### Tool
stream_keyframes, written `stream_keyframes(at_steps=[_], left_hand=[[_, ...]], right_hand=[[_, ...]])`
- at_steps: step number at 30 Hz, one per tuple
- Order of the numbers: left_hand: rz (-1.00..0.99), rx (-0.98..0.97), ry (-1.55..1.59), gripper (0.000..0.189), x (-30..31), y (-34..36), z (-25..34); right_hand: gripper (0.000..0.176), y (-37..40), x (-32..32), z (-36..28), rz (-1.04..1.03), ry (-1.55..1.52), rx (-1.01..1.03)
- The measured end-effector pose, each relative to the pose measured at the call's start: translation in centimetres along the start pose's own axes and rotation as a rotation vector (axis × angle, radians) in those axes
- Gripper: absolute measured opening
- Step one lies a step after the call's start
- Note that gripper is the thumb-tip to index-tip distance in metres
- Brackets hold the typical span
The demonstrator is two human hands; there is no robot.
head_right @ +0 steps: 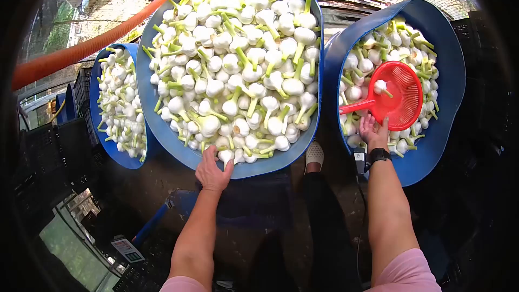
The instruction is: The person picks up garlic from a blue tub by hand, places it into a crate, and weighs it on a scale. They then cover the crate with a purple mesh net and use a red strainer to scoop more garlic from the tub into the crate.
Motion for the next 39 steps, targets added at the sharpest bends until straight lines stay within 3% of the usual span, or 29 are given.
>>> stream_keyframes(at_steps=[2, 5, 7, 9, 11, 13, 14, 19, 22, 23, 25, 27, 28, 31, 33, 35, 36, 37, 39], left_hand=[[-0.054, 0.075, 0.006, 0.073, -0.2, -0.1, -0.5], [0.205, 0.211, 0.303, 0.083, 1.5, -3.5, -2.1], [0.1, 0.209, 0.13, 0.08, 0.4, -6.7, -0.4], [0.149, 0.388, 0.218, 0.073, -2.3, -8.9, -2.5], [0.19, 0.417, 0.216, 0.066, -5.1, -10.3, -5.8], [-0.126, 0.547, 0.636, 0.06, -6.7, -9.9, -6.3], [-0.11, 0.499, 0.76, 0.057, -5.6, -9.2, -5.9], [0.179, 0.441, 1.359, 0.042, 1.2, 1.5, -3.9], [0.372, 0.389, 1.74, 0.045, 2.8, 9.2, -2.8], [0.429, 0.418, 1.794, 0.046, 3.1, 12.1, -2.4], [0.524, 0.458, 1.903, 0.044, 2.2, 18.2, -2.4], [0.633, 0.639, 1.948, 0.049, 0.3, 24.4, -2.4], [0.691, 0.691, 2.047, 0.049, -0.8, 28.3, -2.1], [0.773, 0.771, 2.222, 0.052, -3.5, 32.4, -2.0], [0.778, 0.852, 2.23, 0.059, -6.7, 34.7, -3.0], [0.587, 1.303, 2.105, 0.066, -12.6, 38.6, -2.3], [0.465, 1.61, 1.834, 0.067, -14.7, 42.0, -2.1], [0.445, 1.765, 1.672, 0.064, -16.7, 45.3, -2.4], [0.552, 1.662, 1.666, 0.058, -14.8, 46.0, -2.9]], right_hand=[[0.05, 0.7, -0.4, -0.7, -0.005, -0.081, -0.007], [0.046, 0.9, 0.1, -3.1, 0.189, -0.018, 0.065], [0.045, -0.6, -0.5, -6.6, 0.06, 0.159, 0.096], [0.045, -0.6, -1.4, -9.5, -0.057, 0.269, 0.149], [0.045, 0.1, -2.6, -11.9, -0.129, 0.301, 0.192], [0.045, 1.2, -4.3, -12.3, -0.246, 0.491, 0.149], [0.045, 2.3, -4.7, -11.8, -0.288, 0.59, 0.122], [0.059, 9.3, -5.9, -5.9, -0.347, 0.785, 0.048], [0.065, 13.2, -5.0, -6.1, -0.412, 0.753, 0.083], [0.059, 13.9, -4.9, -7.7, -0.465, 0.76, 0.164], [0.05, 13.5, -3.7, -11.1, -0.471, 0.762, 0.102], [0.036, 13.8, -2.1, -11.3, -0.396, 0.737, -0.098], [0.026, 15.5, -1.4, -13.0, -0.353, 0.839, 0.156], [0.021, 18.3, 0.0, -15.4, -0.121, 0.939, 0.483], [0.037, 22.8, 0.3, -17.0, 0.162, 1.158, 1.016], [0.049, 28.9, 0.3, -14.9, 0.407, 1.263, 1.612], [0.065, 29.1, 0.5, -16.5, 0.442, 1.321, 1.69], [0.064, 31.6, 0.9, -15.0, 0.654, 1.356, 1.791], [0.064, 33.7, -0.3, -14.0, 0.509, 1.368, 1.937]])
Point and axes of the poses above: each hand's wrist, its own y-axis away from the middle knuckle, its own x-axis out of the back of the hand, z = x × y, the point moved 10 cm from there along -y, towards the middle knuckle, and after that the axes turned 12 degrees about -x, right-handed, at the moved point
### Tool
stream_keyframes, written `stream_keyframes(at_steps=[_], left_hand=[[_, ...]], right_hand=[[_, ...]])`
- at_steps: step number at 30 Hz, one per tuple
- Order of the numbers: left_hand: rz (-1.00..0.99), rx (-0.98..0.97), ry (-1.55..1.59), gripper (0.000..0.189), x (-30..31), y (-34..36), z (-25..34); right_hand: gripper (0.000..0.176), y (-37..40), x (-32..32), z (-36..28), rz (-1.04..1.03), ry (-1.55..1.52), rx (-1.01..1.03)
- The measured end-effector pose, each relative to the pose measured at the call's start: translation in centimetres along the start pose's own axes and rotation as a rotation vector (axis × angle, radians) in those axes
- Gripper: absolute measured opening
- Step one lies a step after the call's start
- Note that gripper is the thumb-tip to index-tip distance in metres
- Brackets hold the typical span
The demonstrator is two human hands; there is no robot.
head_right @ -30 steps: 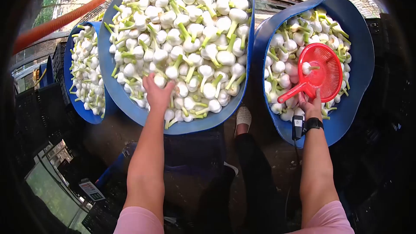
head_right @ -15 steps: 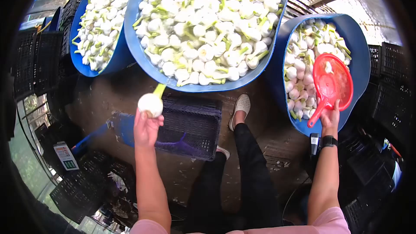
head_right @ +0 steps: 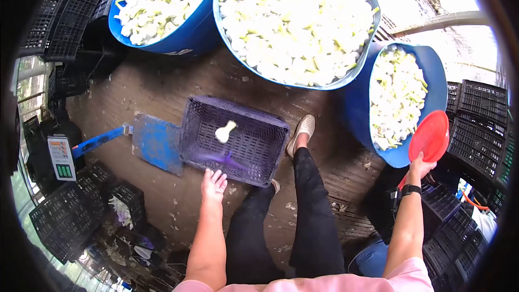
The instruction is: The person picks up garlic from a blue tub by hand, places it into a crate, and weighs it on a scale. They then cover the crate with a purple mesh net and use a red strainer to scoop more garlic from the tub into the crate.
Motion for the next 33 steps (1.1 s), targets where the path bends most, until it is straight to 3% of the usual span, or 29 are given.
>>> stream_keyframes(at_steps=[1, 3, 4, 5, 6, 8, 10, 11, 12, 14, 15, 17, 19, 21, 26, 27, 33], left_hand=[[-0.037, -0.041, -0.041, 0.054, 0.0, 0.6, 0.7], [-0.114, -0.146, -0.12, 0.046, -2.7, 3.2, 5.0], [-0.088, -0.21, -0.115, 0.045, -3.5, 3.5, 6.7], [-0.056, -0.275, -0.108, 0.043, -4.7, 3.3, 8.3], [-0.023, -0.337, -0.105, 0.042, -6.2, 3.1, 9.8], [-0.067, -0.509, -0.025, 0.034, -12.7, 4.2, 11.2], [-0.18, -0.737, -0.076, 0.042, -22.5, 7.9, 13.2], [-0.247, -0.656, 0.048, 0.049, -26.9, 7.7, 11.9], [-0.192, -0.858, -0.077, 0.056, -30.2, 8.2, 13.1], [-0.199, -0.953, -0.258, 0.065, -35.1, 9.2, 16.8], [-0.096, -0.897, -0.368, 0.067, -36.1, 8.6, 17.4], [0.099, -0.773, -0.586, 0.071, -37.0, 7.3, 17.4], [0.155, -1.048, -0.637, 0.072, -37.7, 7.6, 17.1], [0.166, -1.295, -0.573, 0.071, -37.6, 8.7, 16.2], [0.224, -1.28, -0.654, 0.06, -38.3, 8.4, 15.5], [0.222, -1.301, -0.656, 0.059, -38.4, 8.3, 15.4], [0.269, -1.28, -0.749, 0.047, -38.0, 8.1, 15.3]], right_hand=[[0.065, -0.7, -0.4, -0.6, -0.121, -0.036, 0.014], [0.067, 5.0, 0.8, -11.3, -0.366, -0.126, 0.038], [0.068, 6.0, 0.4, -14.2, -0.386, -0.241, 0.095], [0.068, 7.3, -0.5, -18.7, -0.474, -0.408, 0.325], [0.064, 10.8, -1.1, -23.2, -0.631, -0.408, 0.247], [0.058, 13.6, -5.3, -29.1, -0.758, -0.385, 0.418], [0.059, 19.3, -8.1, -36.0, -0.751, -0.172, 0.561], [0.06, 20.3, -11.5, -37.4, -0.73, -0.114, 0.712], [0.061, 21.4, -14.9, -38.2, -0.705, -0.048, 0.857], [0.064, 24.3, -17.6, -40.9, -0.627, -0.105, 1.007], [0.065, 24.2, -19.9, -41.3, -0.819, -0.157, 0.917], [0.065, 24.6, -23.3, -41.0, -0.822, -0.165, 0.978], [0.065, 25.0, -26.7, -40.6, -0.792, -0.072, 1.047], [0.066, 25.7, -30.0, -40.1, -0.935, 0.047, 0.95], [0.03, 28.8, -38.2, -36.5, -1.432, 0.064, 0.363], [0.017, 29.8, -39.7, -35.5, -1.508, 0.012, 0.258], [0.016, 34.7, -39.5, -32.9, -1.832, 0.139, -0.302]])
Point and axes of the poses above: each hand's wrist, its own y-axis away from the middle knuckle, its own x-axis out of the back of the hand, z = x × y, the point moved 10 cm from there along -y, towards the middle knuckle, and after that the axes turned 12 degrees about -x, right-handed, at the moved point
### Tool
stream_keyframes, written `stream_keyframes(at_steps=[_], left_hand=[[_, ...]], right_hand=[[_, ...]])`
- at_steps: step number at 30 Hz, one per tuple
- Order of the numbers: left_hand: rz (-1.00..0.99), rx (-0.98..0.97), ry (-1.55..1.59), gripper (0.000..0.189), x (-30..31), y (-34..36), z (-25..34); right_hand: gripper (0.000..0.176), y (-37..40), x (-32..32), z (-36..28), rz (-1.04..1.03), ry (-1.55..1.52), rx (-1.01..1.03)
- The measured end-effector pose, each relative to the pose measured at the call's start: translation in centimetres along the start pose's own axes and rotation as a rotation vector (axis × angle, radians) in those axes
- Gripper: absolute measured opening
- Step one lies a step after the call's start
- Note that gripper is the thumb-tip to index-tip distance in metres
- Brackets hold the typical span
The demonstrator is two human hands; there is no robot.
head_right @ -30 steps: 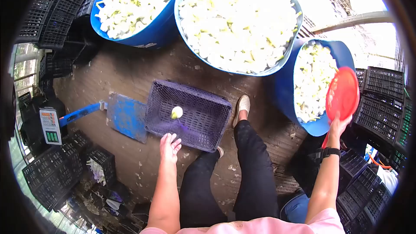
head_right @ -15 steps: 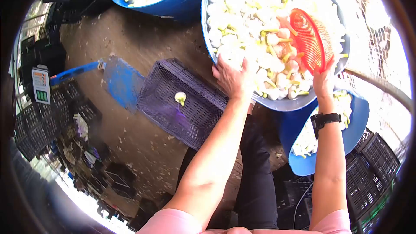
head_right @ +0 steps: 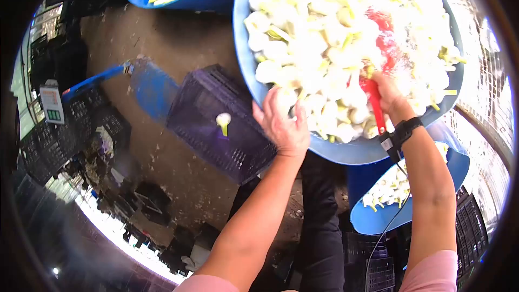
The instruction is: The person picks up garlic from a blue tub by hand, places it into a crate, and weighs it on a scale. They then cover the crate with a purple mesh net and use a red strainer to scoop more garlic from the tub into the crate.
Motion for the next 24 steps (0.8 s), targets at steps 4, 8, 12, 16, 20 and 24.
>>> stream_keyframes(at_steps=[4, 8, 12, 16, 20, 24], left_hand=[[-0.059, 0.023, -0.055, 0.042, -0.3, 0.0, 0.4], [-0.056, 0.02, -0.074, 0.04, -0.2, -0.1, 0.5], [-0.098, 0.032, -0.074, 0.042, -0.4, -0.1, 0.5], [-0.111, 0.013, -0.085, 0.043, -0.6, -0.2, 0.5], [-0.074, 0.01, -0.048, 0.041, -0.1, -0.5, 0.2], [-0.096, 0.023, 0.019, 0.042, -0.5, -0.2, -0.4]], right_hand=[[0.021, 1.5, -1.0, 1.1, -0.411, -0.097, -0.214], [0.026, 5.2, 0.7, 0.2, -0.297, -0.085, -0.07], [0.027, 7.7, 1.7, 0.7, -0.346, -0.099, -0.025], [0.03, 9.8, 2.2, 0.3, -0.375, -0.141, 0.057], [0.035, 11.4, 4.4, 0.6, -0.304, -0.124, 0.154], [0.038, 16.1, 4.4, 1.2, -0.206, -0.068, 0.339]])
Point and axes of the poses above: each hand's wrist, its own y-axis away from the middle knuckle, its own x-axis out of the back of the hand, z = x × y, the point moved 10 cm from there along -y, towards the middle knuckle, and after that the axes turned 12 degrees about -x, right-handed, at the moved point
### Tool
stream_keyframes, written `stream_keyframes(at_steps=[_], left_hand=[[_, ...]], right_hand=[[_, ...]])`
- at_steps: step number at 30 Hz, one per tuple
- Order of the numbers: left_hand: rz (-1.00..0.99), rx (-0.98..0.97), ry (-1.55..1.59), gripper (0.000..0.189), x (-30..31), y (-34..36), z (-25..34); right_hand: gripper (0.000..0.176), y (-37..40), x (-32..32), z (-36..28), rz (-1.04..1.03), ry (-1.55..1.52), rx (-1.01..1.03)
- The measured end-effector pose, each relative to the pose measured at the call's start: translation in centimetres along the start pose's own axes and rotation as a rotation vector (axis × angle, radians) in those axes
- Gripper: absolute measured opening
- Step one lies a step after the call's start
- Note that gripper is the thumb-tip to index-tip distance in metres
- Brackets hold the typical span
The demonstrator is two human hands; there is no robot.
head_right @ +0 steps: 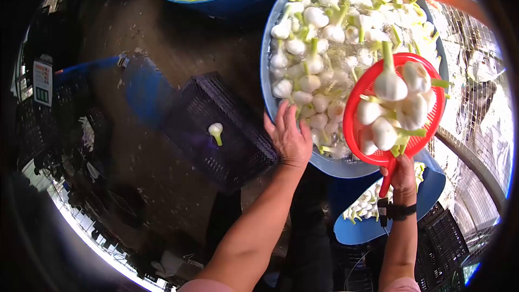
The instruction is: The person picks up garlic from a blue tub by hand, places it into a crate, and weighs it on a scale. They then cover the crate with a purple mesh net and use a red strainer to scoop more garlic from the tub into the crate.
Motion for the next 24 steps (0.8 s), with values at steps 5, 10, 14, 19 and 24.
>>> stream_keyframes(at_steps=[5, 10, 14, 19, 24], left_hand=[[0.26, -0.092, 0.618, 0.044, 5.9, 2.8, -3.7], [0.1, 0.501, 0.363, 0.045, 10.3, 14.1, -24.7], [-0.176, 0.515, 0.119, 0.059, 6.9, 16.4, -35.8], [-0.356, 0.725, -0.057, 0.068, -2.2, 16.9, -45.1], [-0.357, 0.717, 0.119, 0.067, -4.0, 16.9, -47.6]], right_hand=[[0.046, 8.0, -4.6, 4.2, 0.206, 0.101, 0.033], [0.049, 10.2, -11.0, 11.6, 0.195, 0.011, 0.023], [0.052, 9.4, -16.2, 18.6, 0.152, 0.038, -0.11], [0.055, 7.3, -19.6, 26.5, 0.115, 0.102, -0.316], [0.058, 5.7, -20.8, 29.6, 0.115, 0.156, -0.406]])
Point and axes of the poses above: each hand's wrist, its own y-axis away from the middle knuckle, its own x-axis out of the back of the hand, z = x × y, the point moved 10 cm from there along -y, towards the middle knuckle, and after that the axes turned 12 degrees about -x, right-handed, at the moved point
